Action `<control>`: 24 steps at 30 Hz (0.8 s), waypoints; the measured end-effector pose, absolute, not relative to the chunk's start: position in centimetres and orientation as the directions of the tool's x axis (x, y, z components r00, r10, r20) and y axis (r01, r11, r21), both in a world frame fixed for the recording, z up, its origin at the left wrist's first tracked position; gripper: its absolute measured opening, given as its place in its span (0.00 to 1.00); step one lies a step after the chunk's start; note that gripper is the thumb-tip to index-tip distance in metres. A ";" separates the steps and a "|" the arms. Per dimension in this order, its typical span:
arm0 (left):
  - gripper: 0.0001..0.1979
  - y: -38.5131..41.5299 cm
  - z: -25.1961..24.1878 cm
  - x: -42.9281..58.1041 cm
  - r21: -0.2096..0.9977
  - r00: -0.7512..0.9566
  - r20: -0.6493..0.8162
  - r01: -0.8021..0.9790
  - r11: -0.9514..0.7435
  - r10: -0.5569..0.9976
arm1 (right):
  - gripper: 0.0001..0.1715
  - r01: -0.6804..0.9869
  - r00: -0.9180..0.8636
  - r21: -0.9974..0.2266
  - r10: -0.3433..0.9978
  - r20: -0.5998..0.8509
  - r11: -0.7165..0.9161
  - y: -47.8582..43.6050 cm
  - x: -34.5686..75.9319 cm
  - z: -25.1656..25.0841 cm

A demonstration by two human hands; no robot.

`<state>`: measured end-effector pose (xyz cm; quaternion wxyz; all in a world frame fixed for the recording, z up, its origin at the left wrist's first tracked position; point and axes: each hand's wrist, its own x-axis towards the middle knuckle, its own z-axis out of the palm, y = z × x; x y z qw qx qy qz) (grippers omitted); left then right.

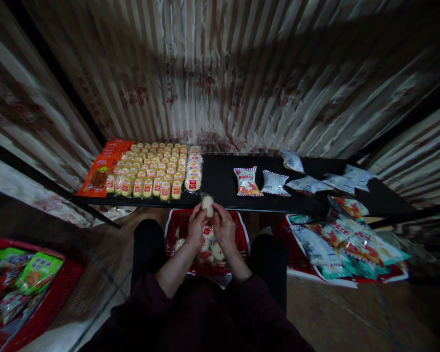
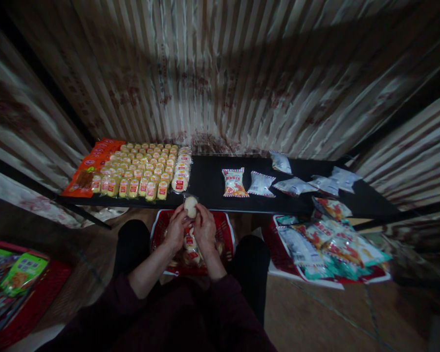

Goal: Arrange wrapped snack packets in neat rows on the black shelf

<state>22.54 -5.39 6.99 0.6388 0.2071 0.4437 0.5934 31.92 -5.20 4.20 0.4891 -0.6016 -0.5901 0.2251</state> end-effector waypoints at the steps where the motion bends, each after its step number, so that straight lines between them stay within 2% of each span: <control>1: 0.22 -5.4 7.0 22.5 0.805 -0.099 -0.313 -0.555 0.209 0.945 | 0.23 0.454 0.208 -0.878 0.939 0.273 0.154 -5.3 31.8 4.3; 5: 0.19 -5.5 6.7 22.4 0.868 -0.117 -0.253 -0.466 0.172 0.960 | 0.28 0.264 0.205 -0.960 0.967 0.154 0.097 -5.7 31.5 5.2; 9: 0.18 -5.3 6.0 22.5 0.940 -0.139 -0.157 -0.326 0.105 0.978 | 0.33 0.078 0.211 -0.994 0.973 0.095 0.080 -5.8 31.4 5.7; 16: 0.18 -4.8 4.7 22.4 1.000 -0.220 0.022 0.011 -0.020 0.975 | 0.31 -0.161 0.237 -0.986 0.967 -0.091 -0.053 -5.5 31.1 4.6; 24: 0.22 -4.7 4.0 22.1 0.995 -0.246 0.065 0.083 -0.045 0.967 | 0.32 -0.295 0.264 -0.953 0.952 -0.154 -0.072 -4.7 30.9 3.9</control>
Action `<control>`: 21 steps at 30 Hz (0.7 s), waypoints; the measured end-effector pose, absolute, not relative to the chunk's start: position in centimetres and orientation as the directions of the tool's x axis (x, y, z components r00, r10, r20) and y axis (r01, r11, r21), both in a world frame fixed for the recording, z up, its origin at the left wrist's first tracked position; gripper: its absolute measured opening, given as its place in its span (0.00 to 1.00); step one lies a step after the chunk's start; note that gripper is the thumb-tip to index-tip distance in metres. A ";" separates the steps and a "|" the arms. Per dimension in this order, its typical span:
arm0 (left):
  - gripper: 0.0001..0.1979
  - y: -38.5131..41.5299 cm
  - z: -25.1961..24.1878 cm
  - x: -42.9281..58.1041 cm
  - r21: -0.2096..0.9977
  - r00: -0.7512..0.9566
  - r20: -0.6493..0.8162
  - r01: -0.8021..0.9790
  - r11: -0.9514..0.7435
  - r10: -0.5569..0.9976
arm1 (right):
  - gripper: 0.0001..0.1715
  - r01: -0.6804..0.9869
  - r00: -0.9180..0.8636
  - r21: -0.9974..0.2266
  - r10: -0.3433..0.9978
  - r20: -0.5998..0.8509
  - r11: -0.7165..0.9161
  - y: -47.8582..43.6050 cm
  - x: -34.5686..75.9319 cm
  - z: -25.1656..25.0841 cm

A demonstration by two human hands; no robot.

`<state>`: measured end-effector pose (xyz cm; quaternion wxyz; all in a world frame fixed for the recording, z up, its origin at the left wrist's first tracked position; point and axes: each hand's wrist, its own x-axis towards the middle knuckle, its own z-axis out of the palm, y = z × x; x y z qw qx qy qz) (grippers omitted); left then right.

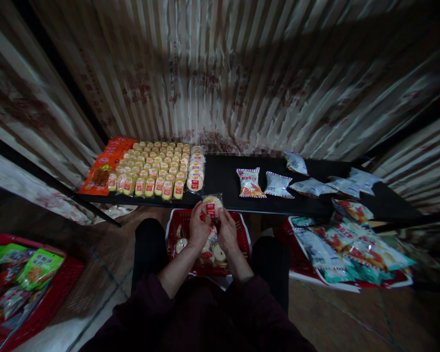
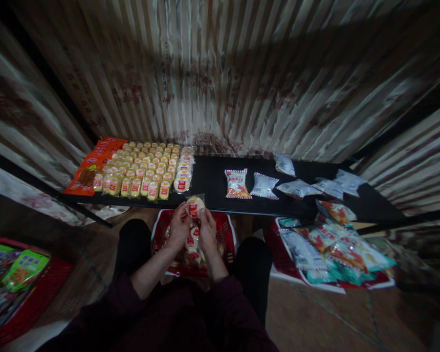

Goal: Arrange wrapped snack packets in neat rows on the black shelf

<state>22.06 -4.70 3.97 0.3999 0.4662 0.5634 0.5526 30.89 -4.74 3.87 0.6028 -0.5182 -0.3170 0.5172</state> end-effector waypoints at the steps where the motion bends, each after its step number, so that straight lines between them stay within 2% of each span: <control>1: 0.22 -4.6 3.8 22.0 0.995 -0.256 0.064 0.090 -0.042 0.965 | 0.33 -0.307 0.264 -0.949 0.951 -0.159 -0.073 -4.6 30.8 3.8; 4: 0.20 -4.5 3.5 21.6 0.989 -0.283 0.075 0.142 -0.036 0.956 | 0.34 -0.297 0.273 -0.952 0.948 -0.163 -0.078 -4.3 30.6 3.4; 8: 0.18 -4.4 3.8 21.1 0.975 -0.320 0.111 0.221 -0.040 0.941 | 0.30 -0.190 0.279 -0.980 0.953 -0.119 -0.066 -3.5 30.2 2.8; 16: 0.19 -3.9 5.7 20.0 0.956 -0.352 0.133 0.293 -0.026 0.927 | 0.29 -0.024 0.287 -0.998 0.956 -0.058 -0.053 -2.1 29.6 1.9; 21: 0.21 -3.4 5.9 19.4 0.944 -0.348 0.144 0.329 -0.023 0.926 | 0.28 0.010 0.285 -0.998 0.957 -0.049 -0.054 -1.2 29.4 1.7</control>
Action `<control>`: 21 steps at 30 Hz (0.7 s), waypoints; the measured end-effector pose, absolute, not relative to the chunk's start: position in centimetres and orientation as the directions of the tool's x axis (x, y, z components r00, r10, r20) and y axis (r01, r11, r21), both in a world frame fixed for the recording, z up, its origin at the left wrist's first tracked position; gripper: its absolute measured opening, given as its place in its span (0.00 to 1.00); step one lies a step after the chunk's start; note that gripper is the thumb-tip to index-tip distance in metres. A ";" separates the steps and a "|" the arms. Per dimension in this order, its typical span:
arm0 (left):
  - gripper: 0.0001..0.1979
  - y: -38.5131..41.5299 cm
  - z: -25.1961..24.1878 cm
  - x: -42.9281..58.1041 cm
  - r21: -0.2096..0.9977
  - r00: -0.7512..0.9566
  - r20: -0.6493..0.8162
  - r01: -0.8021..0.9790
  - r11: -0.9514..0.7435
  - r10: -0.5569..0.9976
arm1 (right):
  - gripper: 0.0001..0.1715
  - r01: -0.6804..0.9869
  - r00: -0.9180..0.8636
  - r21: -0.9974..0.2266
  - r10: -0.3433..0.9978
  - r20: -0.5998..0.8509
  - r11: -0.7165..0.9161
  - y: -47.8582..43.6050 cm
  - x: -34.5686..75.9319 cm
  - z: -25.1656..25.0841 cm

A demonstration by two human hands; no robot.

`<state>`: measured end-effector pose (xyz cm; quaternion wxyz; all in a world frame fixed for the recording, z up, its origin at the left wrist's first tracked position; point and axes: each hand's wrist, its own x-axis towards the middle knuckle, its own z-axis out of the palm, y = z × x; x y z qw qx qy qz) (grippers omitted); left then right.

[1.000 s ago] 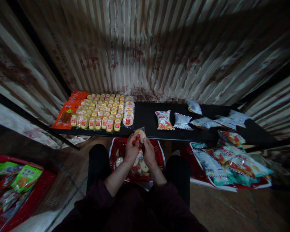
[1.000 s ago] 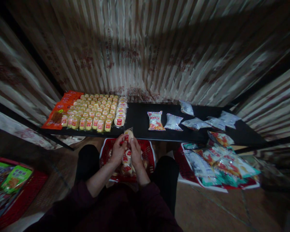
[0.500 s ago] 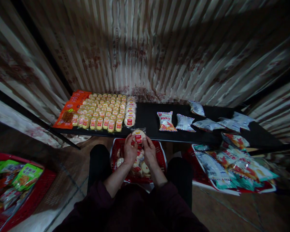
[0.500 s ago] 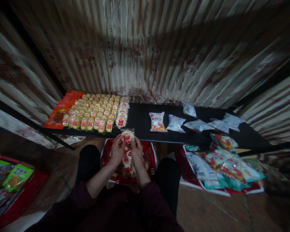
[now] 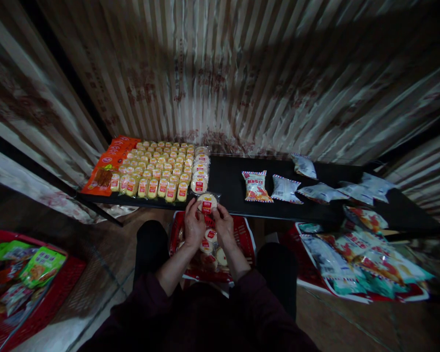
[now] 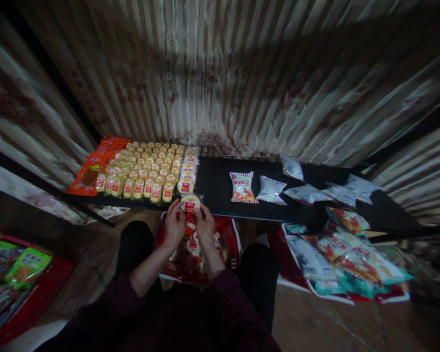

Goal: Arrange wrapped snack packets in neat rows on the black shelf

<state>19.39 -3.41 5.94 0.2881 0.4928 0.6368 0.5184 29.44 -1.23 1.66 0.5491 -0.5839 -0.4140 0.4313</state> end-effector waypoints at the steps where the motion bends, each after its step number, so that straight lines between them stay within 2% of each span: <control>1: 0.21 -3.3 5.9 19.3 0.940 -0.344 0.155 0.341 -0.031 0.926 | 0.28 0.007 0.284 -0.999 0.958 -0.048 -0.052 -1.0 29.4 1.6; 6: 0.24 -2.8 5.5 19.2 0.922 -0.312 0.197 0.382 -0.067 0.930 | 0.27 -0.025 0.270 -0.999 0.962 -0.037 -0.031 0.3 29.0 1.5; 13: 0.25 -2.4 5.3 19.0 0.909 -0.254 0.206 0.407 -0.089 0.945 | 0.25 0.029 0.249 -1.000 0.968 -0.004 -0.011 1.9 28.7 1.6; 21: 0.29 -1.8 4.5 18.6 0.868 -0.198 0.284 0.468 -0.165 0.938 | 0.22 0.107 0.239 -0.994 0.970 0.034 0.009 3.5 28.0 1.5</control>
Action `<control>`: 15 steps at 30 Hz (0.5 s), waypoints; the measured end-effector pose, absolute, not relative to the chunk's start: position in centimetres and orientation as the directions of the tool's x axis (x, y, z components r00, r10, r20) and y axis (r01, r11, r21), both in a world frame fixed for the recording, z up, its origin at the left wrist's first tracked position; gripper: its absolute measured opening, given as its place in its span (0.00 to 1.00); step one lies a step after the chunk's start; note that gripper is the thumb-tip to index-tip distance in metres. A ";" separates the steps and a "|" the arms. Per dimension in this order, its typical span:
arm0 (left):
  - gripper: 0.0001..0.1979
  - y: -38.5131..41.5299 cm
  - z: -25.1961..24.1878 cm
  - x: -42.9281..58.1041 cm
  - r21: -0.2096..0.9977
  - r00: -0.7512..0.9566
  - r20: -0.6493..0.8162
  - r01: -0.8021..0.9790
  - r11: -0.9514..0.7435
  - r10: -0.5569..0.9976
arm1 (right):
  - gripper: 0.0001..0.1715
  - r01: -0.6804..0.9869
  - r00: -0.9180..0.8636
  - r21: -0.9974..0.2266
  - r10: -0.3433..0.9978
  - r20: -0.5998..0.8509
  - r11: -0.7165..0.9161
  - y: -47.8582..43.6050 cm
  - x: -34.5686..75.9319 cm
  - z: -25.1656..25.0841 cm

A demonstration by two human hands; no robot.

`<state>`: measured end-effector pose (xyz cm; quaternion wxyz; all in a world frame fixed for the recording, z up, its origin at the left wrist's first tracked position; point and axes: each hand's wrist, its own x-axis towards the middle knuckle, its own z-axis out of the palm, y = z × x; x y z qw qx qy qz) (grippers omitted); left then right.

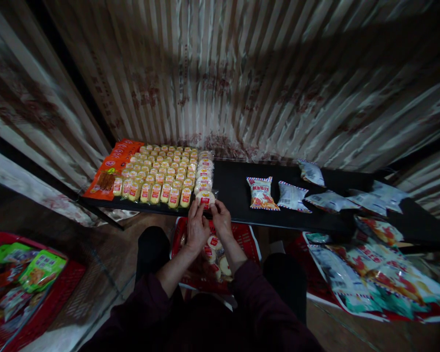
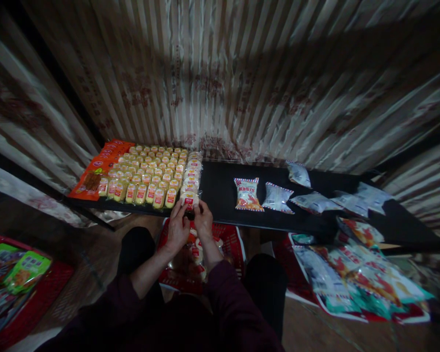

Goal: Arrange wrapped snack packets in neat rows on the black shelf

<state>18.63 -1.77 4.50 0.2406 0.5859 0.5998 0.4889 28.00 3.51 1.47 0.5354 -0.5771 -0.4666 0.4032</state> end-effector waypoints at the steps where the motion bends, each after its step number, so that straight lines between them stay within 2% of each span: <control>1: 0.30 -1.7 4.3 18.6 0.855 -0.184 0.299 0.487 -0.178 0.936 | 0.22 0.127 0.241 -0.992 0.970 0.046 0.015 3.7 28.0 1.4; 7: 0.30 -1.2 3.5 18.3 0.768 -0.093 0.343 0.601 -0.222 0.935 | 0.20 0.241 0.252 -0.970 0.963 0.098 0.036 4.8 27.9 1.2; 15: 0.31 -0.6 2.9 17.9 0.712 -0.038 0.368 0.655 -0.255 0.929 | 0.21 0.271 0.245 -0.962 0.966 0.086 0.017 5.7 27.8 0.6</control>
